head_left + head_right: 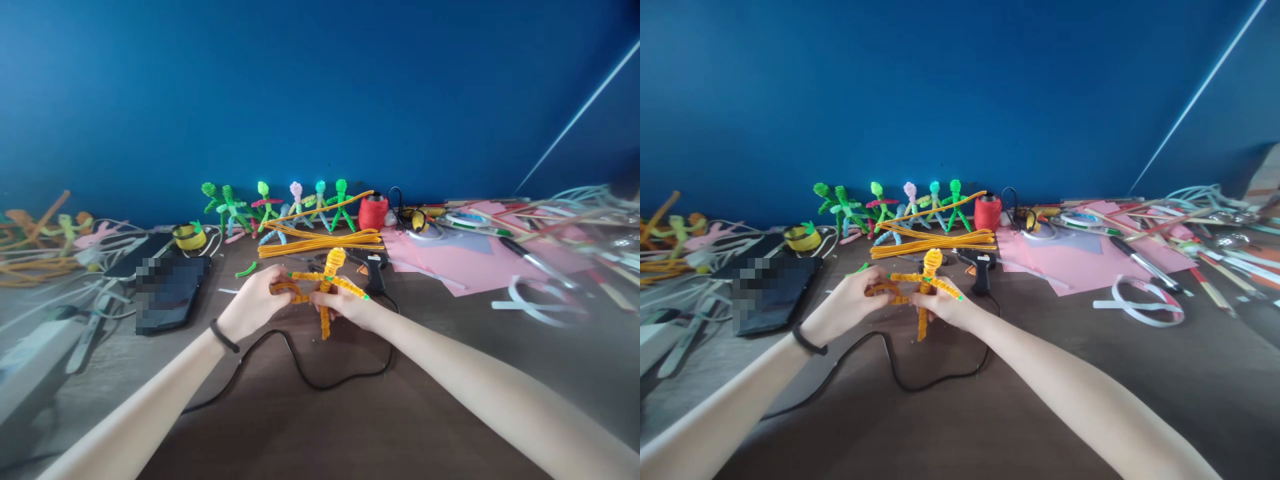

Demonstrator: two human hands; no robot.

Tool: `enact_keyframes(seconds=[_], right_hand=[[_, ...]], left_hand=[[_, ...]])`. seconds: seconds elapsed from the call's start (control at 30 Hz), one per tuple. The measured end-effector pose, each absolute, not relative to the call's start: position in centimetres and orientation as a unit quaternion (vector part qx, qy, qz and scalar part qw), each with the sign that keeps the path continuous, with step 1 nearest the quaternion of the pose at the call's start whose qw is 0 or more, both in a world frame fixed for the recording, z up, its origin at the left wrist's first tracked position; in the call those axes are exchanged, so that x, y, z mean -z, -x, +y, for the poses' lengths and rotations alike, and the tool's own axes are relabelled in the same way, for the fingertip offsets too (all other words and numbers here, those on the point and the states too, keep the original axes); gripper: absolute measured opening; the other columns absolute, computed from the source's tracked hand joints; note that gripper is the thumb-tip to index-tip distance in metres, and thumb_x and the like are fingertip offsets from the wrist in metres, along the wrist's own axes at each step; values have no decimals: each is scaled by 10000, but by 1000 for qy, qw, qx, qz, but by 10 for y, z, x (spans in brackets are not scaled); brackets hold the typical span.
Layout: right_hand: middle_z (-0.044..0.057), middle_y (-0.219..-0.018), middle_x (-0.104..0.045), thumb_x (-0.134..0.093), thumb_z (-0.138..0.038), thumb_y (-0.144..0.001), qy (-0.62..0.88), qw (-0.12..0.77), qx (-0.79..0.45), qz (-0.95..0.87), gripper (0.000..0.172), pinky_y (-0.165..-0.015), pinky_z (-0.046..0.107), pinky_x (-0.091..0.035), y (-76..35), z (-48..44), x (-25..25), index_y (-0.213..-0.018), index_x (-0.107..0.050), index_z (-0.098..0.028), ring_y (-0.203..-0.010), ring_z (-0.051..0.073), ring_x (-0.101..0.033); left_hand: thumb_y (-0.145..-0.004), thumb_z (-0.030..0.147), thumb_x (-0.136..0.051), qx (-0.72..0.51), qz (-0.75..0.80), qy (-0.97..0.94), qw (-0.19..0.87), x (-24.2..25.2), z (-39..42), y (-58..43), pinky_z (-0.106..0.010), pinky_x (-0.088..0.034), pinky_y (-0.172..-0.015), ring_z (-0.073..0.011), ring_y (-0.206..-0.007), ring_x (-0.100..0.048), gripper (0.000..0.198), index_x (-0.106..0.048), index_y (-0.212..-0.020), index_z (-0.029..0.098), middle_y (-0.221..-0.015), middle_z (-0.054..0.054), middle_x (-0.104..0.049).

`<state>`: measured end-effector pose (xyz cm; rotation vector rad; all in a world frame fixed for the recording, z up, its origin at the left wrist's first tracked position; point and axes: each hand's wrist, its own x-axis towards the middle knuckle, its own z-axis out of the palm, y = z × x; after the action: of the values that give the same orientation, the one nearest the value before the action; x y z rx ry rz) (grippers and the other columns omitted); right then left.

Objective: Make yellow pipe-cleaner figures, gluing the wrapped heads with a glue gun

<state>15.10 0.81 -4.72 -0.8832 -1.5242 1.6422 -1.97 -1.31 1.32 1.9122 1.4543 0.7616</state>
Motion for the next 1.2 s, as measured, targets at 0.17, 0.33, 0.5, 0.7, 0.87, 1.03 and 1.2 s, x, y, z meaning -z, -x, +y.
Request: enact_keyframes(seconds=[0.17, 0.33, 0.5, 0.7, 0.87, 1.03, 1.2], right_hand=[[-43, -542, -494, -609, -322, -666, 332, 372, -685, -531, 189, -395, 191, -279, -152, 7, 43, -636, -502, -170, -434, 62, -417], [-47, -549, -476, -608, -347, -670, 328, 373, -693, -523, 227, -407, 194, -242, -153, 6, 41, -626, -480, -165, -434, 52, -392], [-53, -562, -460, -607, -355, -678, 322, 377, -708, -503, 234, -417, 207, -210, -153, 6, 42, -638, -479, -163, -426, 40, -337], [-50, -589, -465, -648, -351, -653, 311, 408, -734, -445, 250, -461, 201, -257, -154, 6, 43, -664, -480, -166, -499, 55, -375], [-46, -595, -491, -669, -335, -633, 301, 425, -746, -416, 244, -464, 199, -286, -155, 7, 43, -669, -500, -163, -510, 59, -409], [-52, -560, -492, -684, -318, -625, 285, 414, -763, -407, 236, -439, 200, -284, -156, 9, 43, -661, -515, -157, -460, 52, -410], [-50, -549, -508, -683, -297, -632, 284, 388, -777, -407, 213, -434, 185, -292, -159, 8, 40, -689, -529, -162, -459, 51, -429]], left_hand=[[-671, 164, -514, -344, 532, -716, 292, -10, -18, 16, -290, -461, -720, -165, -807, -588, 154, -426, -793, 194, -812, -9, -579], [-720, 127, -447, -302, 528, -777, 163, -8, -22, 13, -290, -441, -725, -152, -773, -559, 101, -442, -782, 207, -815, -10, -567], [-746, 118, -427, -273, 501, -819, 54, -4, -27, 10, -294, -431, -737, -170, -802, -549, 114, -470, -790, 213, -818, -21, -560], [-820, 197, -405, -307, 497, -809, 68, 2, -42, -4, -259, -426, -738, -157, -820, -584, 73, -464, -859, 217, -890, -31, -601], [-799, 264, -451, -329, 563, -721, 233, 7, -44, -7, -257, -433, -629, -144, -650, -615, 95, -364, -790, 228, -783, 2, -627], [-740, 249, -514, -355, 538, -603, 470, 11, -34, -7, -256, -440, -553, -148, -559, -624, 304, -210, -738, 238, -581, 44, -626], [-694, 259, -572, -348, 556, -573, 492, 10, -27, -6, -208, -370, -437, -124, -475, -584, 316, -263, -744, 221, -592, 4, -653]])
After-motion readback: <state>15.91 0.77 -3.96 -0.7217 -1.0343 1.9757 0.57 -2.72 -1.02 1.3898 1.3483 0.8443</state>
